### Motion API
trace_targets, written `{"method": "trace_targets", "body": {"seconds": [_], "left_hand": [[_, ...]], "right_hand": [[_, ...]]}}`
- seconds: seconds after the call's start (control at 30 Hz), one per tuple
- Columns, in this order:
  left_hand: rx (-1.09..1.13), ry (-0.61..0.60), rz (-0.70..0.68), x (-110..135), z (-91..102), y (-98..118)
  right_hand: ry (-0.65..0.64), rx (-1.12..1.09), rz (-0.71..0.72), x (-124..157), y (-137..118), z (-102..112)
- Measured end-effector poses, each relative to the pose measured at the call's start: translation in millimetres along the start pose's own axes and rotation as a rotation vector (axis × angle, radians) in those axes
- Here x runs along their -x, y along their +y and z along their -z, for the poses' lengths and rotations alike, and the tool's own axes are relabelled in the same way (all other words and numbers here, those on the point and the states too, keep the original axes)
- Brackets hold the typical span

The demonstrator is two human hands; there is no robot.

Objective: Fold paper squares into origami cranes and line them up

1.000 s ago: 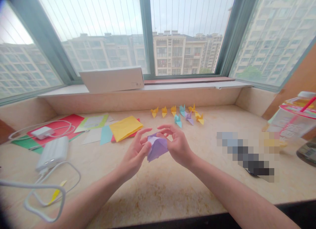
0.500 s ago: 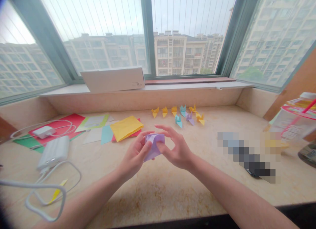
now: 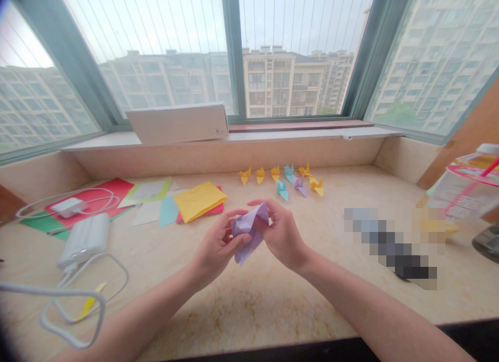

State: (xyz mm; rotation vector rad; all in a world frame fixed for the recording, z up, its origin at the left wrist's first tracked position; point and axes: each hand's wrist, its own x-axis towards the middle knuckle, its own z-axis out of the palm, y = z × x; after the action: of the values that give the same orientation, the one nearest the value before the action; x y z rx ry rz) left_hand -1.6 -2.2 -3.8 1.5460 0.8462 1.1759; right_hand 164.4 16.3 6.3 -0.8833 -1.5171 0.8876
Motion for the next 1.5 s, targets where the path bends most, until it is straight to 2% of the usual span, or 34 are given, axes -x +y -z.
{"method": "trace_targets", "body": {"seconds": [0.1, 0.27, 0.5, 0.67, 0.73, 0.97, 1.1, 1.23, 1.5], "left_hand": [[0.003, 0.009, 0.009, 0, 0.7, 2], [-0.044, -0.010, 0.014, -1, 1.8, -1], [-0.108, -0.046, 0.006, 1, 1.8, -5], [-0.071, -0.042, 0.002, -1, 2.5, -9], [-0.055, -0.036, -0.006, -1, 2.8, -11], [-0.138, -0.057, -0.062, 0, 6.1, -8], [-0.200, -0.095, -0.071, 2, 6.1, -4], [-0.173, -0.074, -0.057, 1, 3.9, -3], [-0.183, -0.056, -0.034, 1, 2.2, -1]], "right_hand": [[-0.041, -0.027, -0.005, -1, -1, 1], [-0.203, -0.080, 0.006, 0, -4, 3], [-0.109, -0.102, -0.041, 1, -5, 1], [-0.101, -0.213, -0.182, -2, -8, -1], [-0.097, -0.238, -0.196, -3, -10, -2], [-0.126, -0.186, -0.159, 0, -14, -4], [-0.088, -0.100, -0.121, 2, -10, -3], [-0.081, -0.081, -0.053, 0, -4, -1], [-0.071, -0.041, -0.043, -2, -1, 2]]}}
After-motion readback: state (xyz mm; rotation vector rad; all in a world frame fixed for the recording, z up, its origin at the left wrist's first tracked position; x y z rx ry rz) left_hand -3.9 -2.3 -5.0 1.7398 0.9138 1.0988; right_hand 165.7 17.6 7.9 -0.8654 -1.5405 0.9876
